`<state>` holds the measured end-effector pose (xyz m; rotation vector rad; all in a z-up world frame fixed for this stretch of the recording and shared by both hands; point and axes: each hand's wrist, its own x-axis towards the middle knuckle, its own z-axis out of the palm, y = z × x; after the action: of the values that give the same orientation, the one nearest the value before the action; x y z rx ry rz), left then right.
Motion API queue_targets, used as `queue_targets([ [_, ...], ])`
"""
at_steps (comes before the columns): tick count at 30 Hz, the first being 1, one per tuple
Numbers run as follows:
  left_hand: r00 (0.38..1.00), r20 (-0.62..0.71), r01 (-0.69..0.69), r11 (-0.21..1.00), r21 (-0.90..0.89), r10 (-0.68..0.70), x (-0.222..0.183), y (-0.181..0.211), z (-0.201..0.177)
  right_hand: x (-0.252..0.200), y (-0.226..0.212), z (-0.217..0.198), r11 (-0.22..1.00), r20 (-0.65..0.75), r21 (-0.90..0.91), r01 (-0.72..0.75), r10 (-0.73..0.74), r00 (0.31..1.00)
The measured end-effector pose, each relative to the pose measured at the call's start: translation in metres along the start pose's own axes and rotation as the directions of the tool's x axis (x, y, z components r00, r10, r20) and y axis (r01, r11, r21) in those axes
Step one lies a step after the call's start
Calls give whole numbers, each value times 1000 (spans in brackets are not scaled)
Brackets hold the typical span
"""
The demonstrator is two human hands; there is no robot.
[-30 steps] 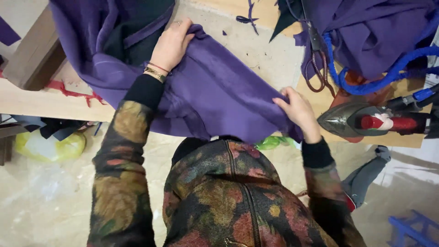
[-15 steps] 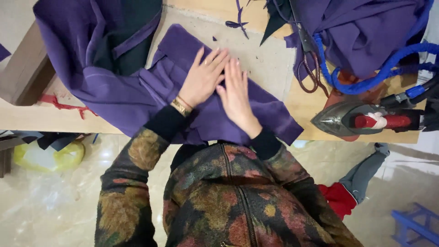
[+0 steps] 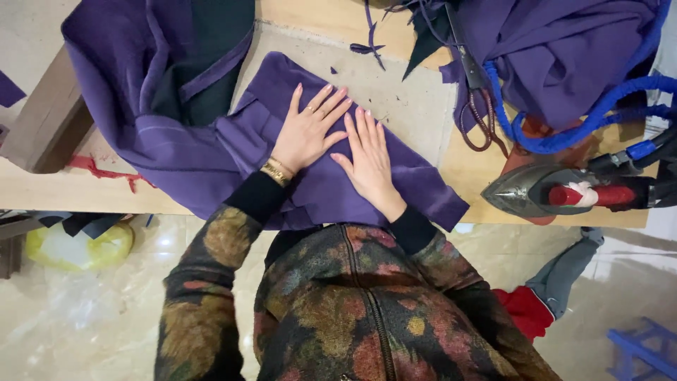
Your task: A person irons and presses purple fabric garment components using a steam iron, a white pressing cloth, and a wooden pressing block to flatten seams.
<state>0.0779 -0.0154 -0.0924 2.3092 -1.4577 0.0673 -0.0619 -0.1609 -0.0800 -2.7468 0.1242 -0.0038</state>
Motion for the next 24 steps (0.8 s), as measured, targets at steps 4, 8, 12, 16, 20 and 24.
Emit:
queue_targets([
  [4, 1000, 10, 3, 1000, -23, -3, 2, -1, 1, -1, 5, -5, 999, 14, -46, 15, -15, 1000],
  [8, 999, 49, -5, 1000, -12, 5, -7, -1, -7, -6, 8, -5, 998, 40, -42, 51, -50, 998],
  [12, 996, 91, 9, 1000, -6, -9, 1, 0, -6, -5, 9, -5, 999, 49, -28, 40, -39, 998],
  [16, 986, 149, 70, 998, 2, -70, 3, 7, -10, -18, 1, -31, 1000, 76, 5, -18, 18, 997],
  [20, 976, 206, 75, 997, 17, -77, 4, 6, -12, -60, 14, -43, 989, 75, -133, -58, 69, 995],
  [24, 973, 217, 73, 997, 20, -75, 3, 5, -11, -103, 18, -47, 984, 63, -175, -14, 26, 998],
])
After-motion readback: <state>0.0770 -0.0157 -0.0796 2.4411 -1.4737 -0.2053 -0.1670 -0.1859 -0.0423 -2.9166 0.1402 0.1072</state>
